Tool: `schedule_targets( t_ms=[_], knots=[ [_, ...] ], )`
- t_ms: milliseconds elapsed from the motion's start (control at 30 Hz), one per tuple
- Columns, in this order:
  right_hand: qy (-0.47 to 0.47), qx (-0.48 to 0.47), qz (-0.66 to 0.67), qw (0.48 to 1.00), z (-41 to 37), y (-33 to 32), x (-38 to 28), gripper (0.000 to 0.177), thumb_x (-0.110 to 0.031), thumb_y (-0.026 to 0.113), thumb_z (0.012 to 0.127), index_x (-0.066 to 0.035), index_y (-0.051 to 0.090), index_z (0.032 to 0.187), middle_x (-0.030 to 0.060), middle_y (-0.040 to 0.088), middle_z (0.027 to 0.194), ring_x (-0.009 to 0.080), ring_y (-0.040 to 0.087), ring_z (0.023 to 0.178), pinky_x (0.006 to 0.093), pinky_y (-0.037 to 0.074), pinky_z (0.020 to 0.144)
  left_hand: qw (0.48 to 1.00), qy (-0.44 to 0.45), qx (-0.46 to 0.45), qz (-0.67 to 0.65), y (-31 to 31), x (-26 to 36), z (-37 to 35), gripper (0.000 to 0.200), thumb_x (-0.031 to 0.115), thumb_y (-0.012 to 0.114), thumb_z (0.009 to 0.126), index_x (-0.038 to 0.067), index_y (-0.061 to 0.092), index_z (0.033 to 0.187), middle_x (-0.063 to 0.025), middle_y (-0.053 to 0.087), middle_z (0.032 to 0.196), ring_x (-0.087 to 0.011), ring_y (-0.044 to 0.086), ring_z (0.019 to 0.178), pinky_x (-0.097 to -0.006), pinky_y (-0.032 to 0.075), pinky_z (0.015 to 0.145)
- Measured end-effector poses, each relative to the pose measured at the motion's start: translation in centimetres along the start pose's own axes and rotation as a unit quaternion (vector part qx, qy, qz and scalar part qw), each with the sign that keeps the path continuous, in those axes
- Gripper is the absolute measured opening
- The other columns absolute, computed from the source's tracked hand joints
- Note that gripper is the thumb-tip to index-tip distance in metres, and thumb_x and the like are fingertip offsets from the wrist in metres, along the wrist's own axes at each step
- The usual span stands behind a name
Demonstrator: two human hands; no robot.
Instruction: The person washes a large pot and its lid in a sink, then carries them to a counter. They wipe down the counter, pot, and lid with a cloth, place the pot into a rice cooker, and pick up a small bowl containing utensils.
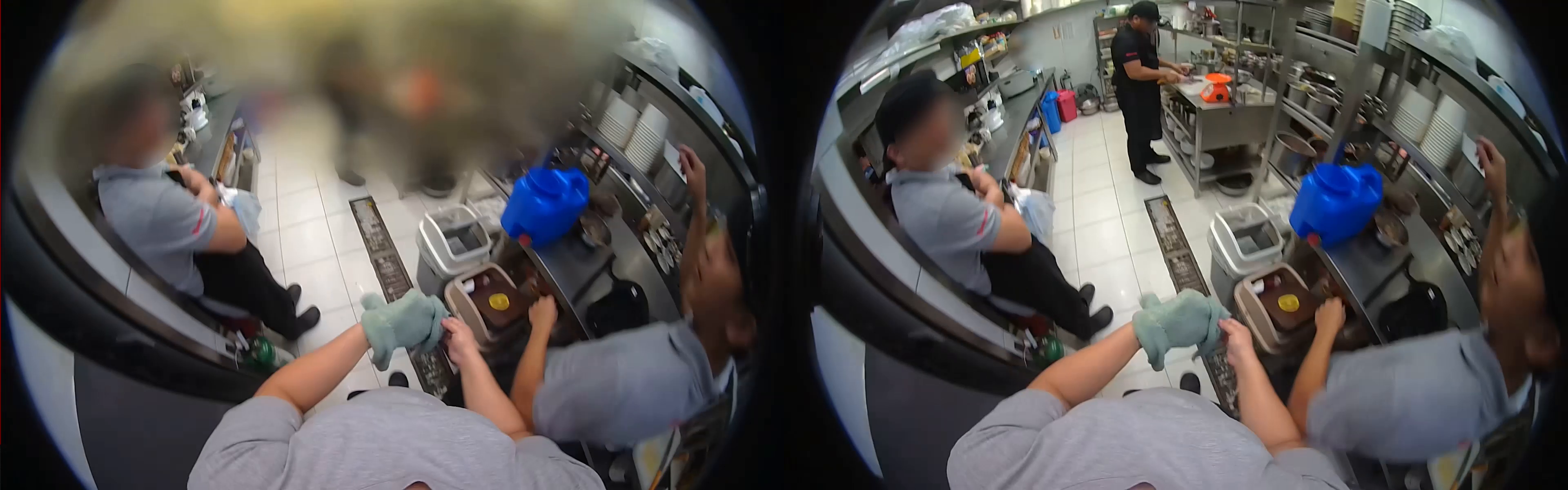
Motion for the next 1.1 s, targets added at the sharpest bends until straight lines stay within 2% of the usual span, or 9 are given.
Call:
schedule_targets(
  t_ms=[100,333,467,500,533,700,933,1000,1100],
  knots=[
    [0.063,0.064,0.114,0.989,10.7,2.5,2.8,0.023,-0.023,0.051,0.091,-0.006,0.058,0.106,0.0046,0.064,0.097,0.0180,0.061,0.086,0.0332,0.047,0.078,0.702,0.062,0.108,0.702,-4.2,9.9,-0.5,0.033,0.019,0.065,0.070,0.009,0.058,0.100,-0.0058,0.059,0.104,-0.0203,0.056,0.099,-0.0345,0.043,0.091],
    [0.306,-0.105,0.011,0.946,26.2,12.9,-1.2,0.044,-0.032,0.057,0.090,0.002,0.054,0.118,0.0120,0.061,0.115,0.0215,0.062,0.097,0.0369,0.048,0.086,0.866,-0.185,0.105,0.452,-31.6,-1.9,-14.2,0.030,0.021,0.062,0.078,0.007,0.060,0.105,-0.0084,0.061,0.109,-0.0213,0.056,0.104,-0.0374,0.044,0.093],
    [0.116,-0.061,0.043,0.990,37.5,11.2,-5.4,0.034,-0.025,0.060,0.089,0.001,0.057,0.110,0.0121,0.063,0.107,0.0225,0.061,0.095,0.0372,0.048,0.085,0.883,-0.215,0.057,0.413,-43.4,-7.9,-21.8,0.029,0.021,0.060,0.082,0.006,0.060,0.106,-0.0096,0.062,0.110,-0.0217,0.056,0.107,-0.0386,0.044,0.094],
    [0.078,0.004,0.083,0.993,40.2,9.3,-6.7,0.028,-0.022,0.061,0.088,0.000,0.057,0.105,0.0110,0.063,0.104,0.0227,0.061,0.093,0.0377,0.048,0.083,0.932,-0.239,0.271,-0.019,-45.5,-4.9,-21.2,0.034,0.027,0.054,0.086,0.001,0.059,0.108,-0.0121,0.062,0.110,-0.0244,0.058,0.104,-0.0433,0.045,0.091],
    [0.039,0.068,0.121,0.990,42.6,6.2,-7.0,0.023,-0.018,0.061,0.088,0.000,0.057,0.101,0.0099,0.064,0.100,0.0229,0.062,0.091,0.0382,0.048,0.082,0.765,-0.200,0.413,-0.451,-45.8,-3.2,-20.7,0.041,0.032,0.049,0.091,-0.003,0.058,0.109,-0.0146,0.063,0.109,-0.0272,0.059,0.101,-0.0480,0.046,0.088],
    [0.003,0.216,0.043,0.976,49.8,3.1,-12.4,0.070,-0.002,0.067,0.080,-0.003,0.028,0.137,0.0158,0.055,0.116,0.0276,0.057,0.098,0.0403,0.049,0.080,0.646,-0.200,0.442,-0.590,-57.1,-2.8,-23.3,0.042,0.032,0.052,0.089,0.001,0.056,0.118,-0.0164,0.062,0.109,-0.0300,0.059,0.102,-0.0536,0.042,0.089],
    [0.041,-0.131,-0.354,0.925,68.1,23.5,-23.2,0.057,-0.011,0.079,0.066,-0.001,0.055,0.118,0.0163,0.055,0.116,0.0325,0.057,0.100,0.0418,0.047,0.083,0.760,-0.297,0.557,0.153,-80.2,9.8,-27.2,0.043,0.015,0.074,0.072,0.012,0.064,0.114,-0.0092,0.061,0.102,-0.0211,0.057,0.097,-0.0347,0.045,0.085],
    [0.006,-0.174,-0.730,0.660,74.2,28.2,-23.8,0.035,-0.016,0.080,0.061,0.002,0.067,0.089,0.0191,0.055,0.116,0.0358,0.055,0.099,0.0403,0.046,0.082,0.597,-0.398,0.501,0.485,-85.0,13.5,-30.2,0.037,0.018,0.072,0.074,0.006,0.065,0.108,-0.0082,0.059,0.097,-0.0172,0.055,0.095,-0.0335,0.046,0.082],
    [-0.050,-0.184,-0.723,0.664,82.1,38.9,-26.4,0.023,-0.021,0.065,0.077,0.002,0.068,0.083,0.0182,0.064,0.094,0.0316,0.061,0.079,0.0391,0.048,0.073,0.398,-0.330,0.567,0.642,-88.4,21.4,-34.2,0.031,0.028,0.068,0.077,0.000,0.066,0.091,-0.0156,0.060,0.099,-0.0249,0.057,0.094,-0.0370,0.047,0.079]
  ],
)
Point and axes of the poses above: each hand's wrist, its own z-axis towards the middle knuckle, its own y-axis out of the palm, x = y × z, the point moved 9 cm from there along z, towards the middle knuckle
